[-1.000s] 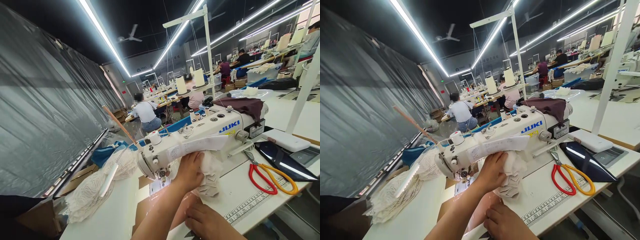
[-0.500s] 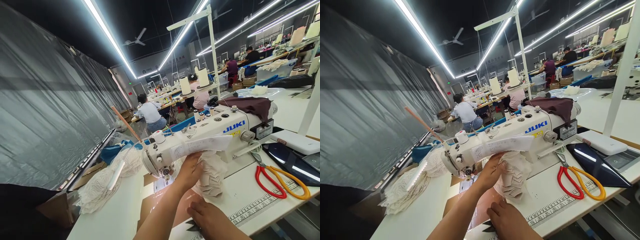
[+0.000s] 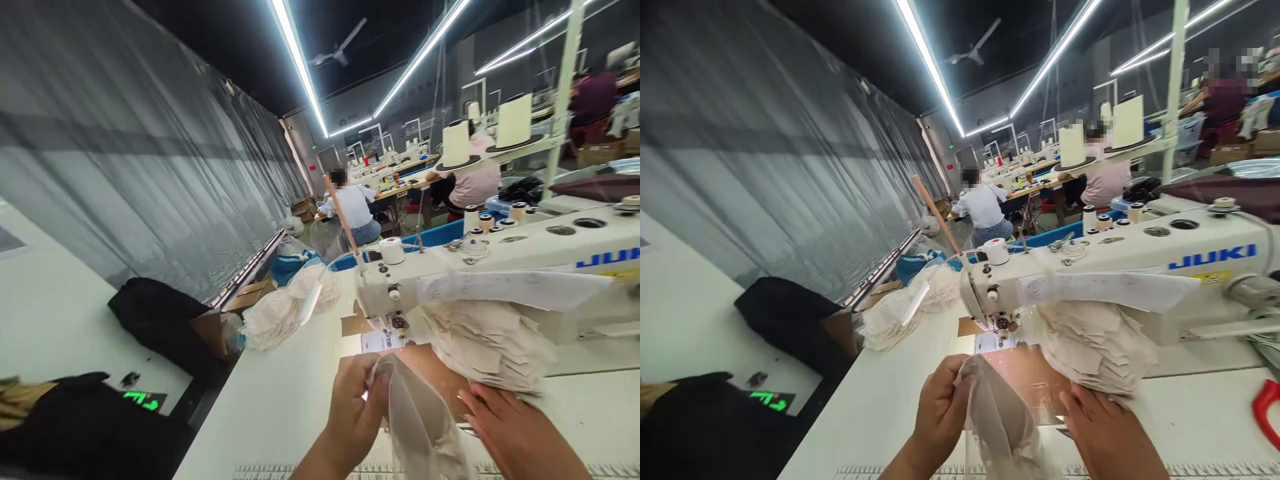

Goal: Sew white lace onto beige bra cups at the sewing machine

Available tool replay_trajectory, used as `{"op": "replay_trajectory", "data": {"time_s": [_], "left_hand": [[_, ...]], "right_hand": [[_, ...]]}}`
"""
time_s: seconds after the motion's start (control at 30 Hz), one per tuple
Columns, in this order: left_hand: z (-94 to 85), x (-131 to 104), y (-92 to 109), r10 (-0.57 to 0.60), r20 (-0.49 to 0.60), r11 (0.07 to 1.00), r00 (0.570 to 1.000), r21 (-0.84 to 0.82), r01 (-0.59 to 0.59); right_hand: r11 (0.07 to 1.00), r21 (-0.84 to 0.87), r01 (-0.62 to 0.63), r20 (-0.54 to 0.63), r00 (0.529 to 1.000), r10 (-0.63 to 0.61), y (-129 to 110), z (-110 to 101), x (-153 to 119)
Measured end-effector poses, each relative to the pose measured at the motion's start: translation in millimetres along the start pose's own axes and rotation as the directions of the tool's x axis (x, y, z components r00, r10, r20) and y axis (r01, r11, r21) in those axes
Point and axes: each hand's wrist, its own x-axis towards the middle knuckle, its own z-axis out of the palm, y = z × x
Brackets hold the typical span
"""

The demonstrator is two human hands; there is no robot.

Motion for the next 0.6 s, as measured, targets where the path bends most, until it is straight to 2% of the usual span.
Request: {"op": "replay_trajectory", "data": {"time_s": [0.07, 0.1, 0.13, 0.17, 0.23, 0.27, 0.3, 0.33, 0.37, 0.4, 0.43, 0.5, 0.6], "left_hand": [[-13.8, -11, -16, -0.140, 0.024, 0.987, 0.990, -0.076, 0.141], [-17.7, -16, -23, -0.188, 0.054, 0.974, 0.981, -0.118, 0.193], [-19.8, -20, -28, -0.218, 0.088, 0.962, 0.972, -0.152, 0.229], [-20.2, -24, -32, -0.234, 0.120, 0.952, 0.965, -0.172, 0.253], [-18.2, -30, -37, -0.243, 0.160, 0.943, 0.957, -0.192, 0.272], [-16.9, -32, -37, -0.242, 0.166, 0.943, 0.956, -0.194, 0.272], [-16.1, -34, -37, -0.236, 0.158, 0.946, 0.959, -0.190, 0.264], [-16.1, -36, -37, -0.222, 0.141, 0.954, 0.965, -0.173, 0.245], [-17.2, -37, -38, -0.201, 0.121, 0.966, 0.972, -0.141, 0.218], [-19.3, -39, -38, -0.177, 0.105, 0.978, 0.979, -0.095, 0.187], [-22.4, -41, -39, -0.158, 0.099, 0.986, 0.982, -0.041, 0.163], [-30.4, -46, -42, -0.160, 0.105, 0.987, 0.982, 0.049, 0.156], [-44.5, -55, -47, -0.244, 0.127, 0.968, 0.961, 0.092, 0.234]], "right_hand": [[0.996, -0.016, 0.090, 0.010, 0.996, -0.090, -6, -6, -1], [0.999, -0.002, 0.054, -0.013, 0.998, -0.054, -15, -8, 0], [0.999, 0.034, -0.011, -0.022, 1.000, 0.011, -26, -9, 3], [0.992, 0.095, -0.085, 0.029, 0.996, 0.082, -40, -9, 8], [0.929, 0.249, -0.274, 0.145, 0.959, 0.244, -72, -5, 22], [0.872, 0.362, -0.330, 0.200, 0.941, 0.273, -89, -1, 31], [0.795, 0.496, -0.348, 0.299, 0.929, 0.220, -103, 4, 40], [0.707, 0.602, -0.372, 0.422, 0.900, 0.114, -116, 10, 47], [0.634, 0.645, -0.426, 0.516, 0.855, 0.049, -127, 15, 53], [0.566, 0.668, -0.483, 0.562, 0.826, 0.043, -135, 21, 57], [0.495, 0.681, -0.540, 0.589, 0.805, 0.068, -142, 26, 59], [0.318, 0.711, -0.627, 0.590, 0.778, 0.215, -152, 35, 59], [0.007, 0.754, -0.656, 0.597, 0.690, 0.408, -162, 41, 54]]}}
